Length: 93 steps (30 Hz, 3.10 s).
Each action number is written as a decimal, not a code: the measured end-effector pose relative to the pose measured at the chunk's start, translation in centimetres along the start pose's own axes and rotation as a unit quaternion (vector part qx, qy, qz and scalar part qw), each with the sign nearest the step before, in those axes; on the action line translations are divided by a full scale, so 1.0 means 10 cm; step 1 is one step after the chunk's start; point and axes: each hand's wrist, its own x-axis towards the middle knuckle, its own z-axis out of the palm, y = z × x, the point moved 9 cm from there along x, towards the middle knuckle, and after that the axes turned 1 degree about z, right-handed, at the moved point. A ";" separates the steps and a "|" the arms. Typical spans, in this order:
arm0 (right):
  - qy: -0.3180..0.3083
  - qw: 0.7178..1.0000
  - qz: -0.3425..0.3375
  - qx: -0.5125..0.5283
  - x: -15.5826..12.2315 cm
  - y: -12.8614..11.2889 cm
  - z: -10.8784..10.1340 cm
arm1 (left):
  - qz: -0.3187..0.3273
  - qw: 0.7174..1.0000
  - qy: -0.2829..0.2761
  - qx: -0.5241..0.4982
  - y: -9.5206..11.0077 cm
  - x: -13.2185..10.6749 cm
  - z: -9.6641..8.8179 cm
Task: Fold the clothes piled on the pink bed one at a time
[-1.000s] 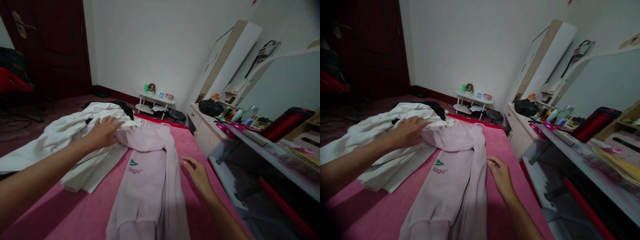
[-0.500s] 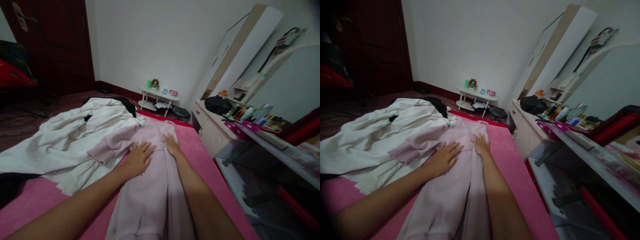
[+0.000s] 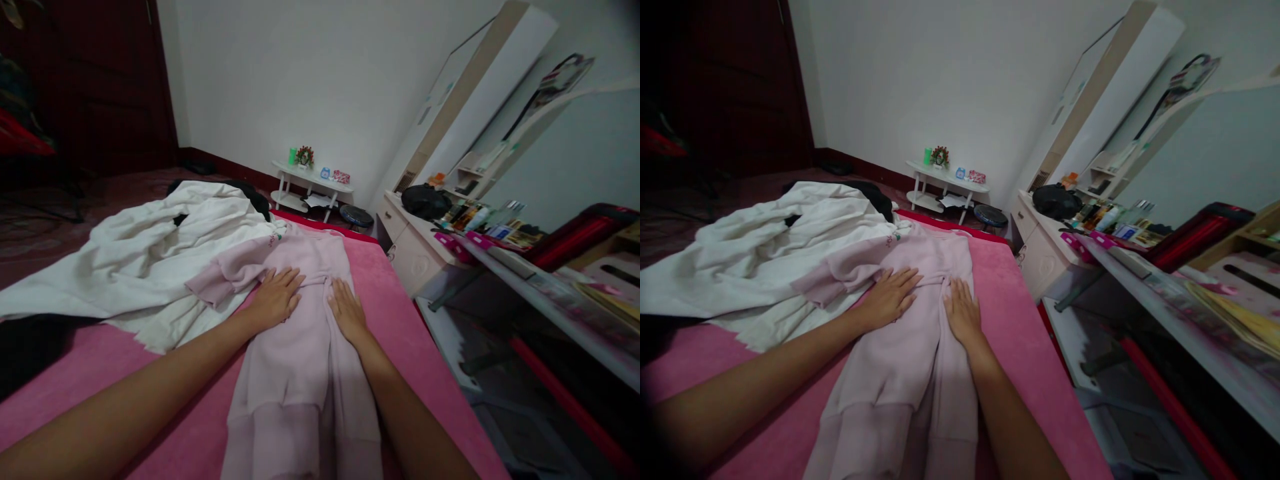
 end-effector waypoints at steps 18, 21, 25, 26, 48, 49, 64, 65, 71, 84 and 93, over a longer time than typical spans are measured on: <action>0.009 0.915 -0.211 0.345 -1.53 -0.99 -0.80 | -0.068 0.980 0.091 -0.162 -0.22 -0.60 -0.44; -0.092 0.919 -0.253 0.288 -1.86 -1.33 -0.76 | -0.135 0.964 0.077 -0.215 -0.47 -0.57 -0.38; -0.113 0.949 -0.244 0.162 -1.96 -1.50 -0.50 | -0.164 0.954 0.048 -0.246 -0.61 -0.56 -0.30; -0.108 0.955 -0.223 0.161 -1.90 -1.48 -0.46 | -0.163 0.954 0.039 -0.249 -0.62 -0.56 -0.28; 0.098 0.787 -0.003 0.609 -1.32 -0.65 -0.95 | -0.186 0.981 -0.053 0.029 -0.34 -0.18 -0.28; 0.091 0.786 -0.005 0.611 -1.32 -0.67 -0.95 | -0.180 0.982 -0.051 0.023 -0.35 -0.17 -0.28; -0.178 0.921 -0.250 0.239 -1.84 -1.59 -0.68 | -0.136 0.985 0.074 -0.073 -0.38 -0.23 -0.95; -0.183 0.923 -0.242 0.235 -1.86 -1.57 -0.69 | -0.124 0.985 0.071 -0.101 -0.30 -0.22 -0.94; -0.078 0.995 -0.008 0.055 -1.72 -0.84 -0.76 | 0.081 0.969 -0.059 -0.225 0.60 -0.34 -0.64; -0.076 0.928 -0.008 0.364 -1.41 -0.59 -0.69 | 0.035 0.995 0.000 -0.098 0.21 -0.50 -0.94; 0.142 0.940 -0.059 0.304 -0.25 -0.21 -0.59 | -0.250 0.964 -0.041 0.086 -1.35 -0.65 -1.27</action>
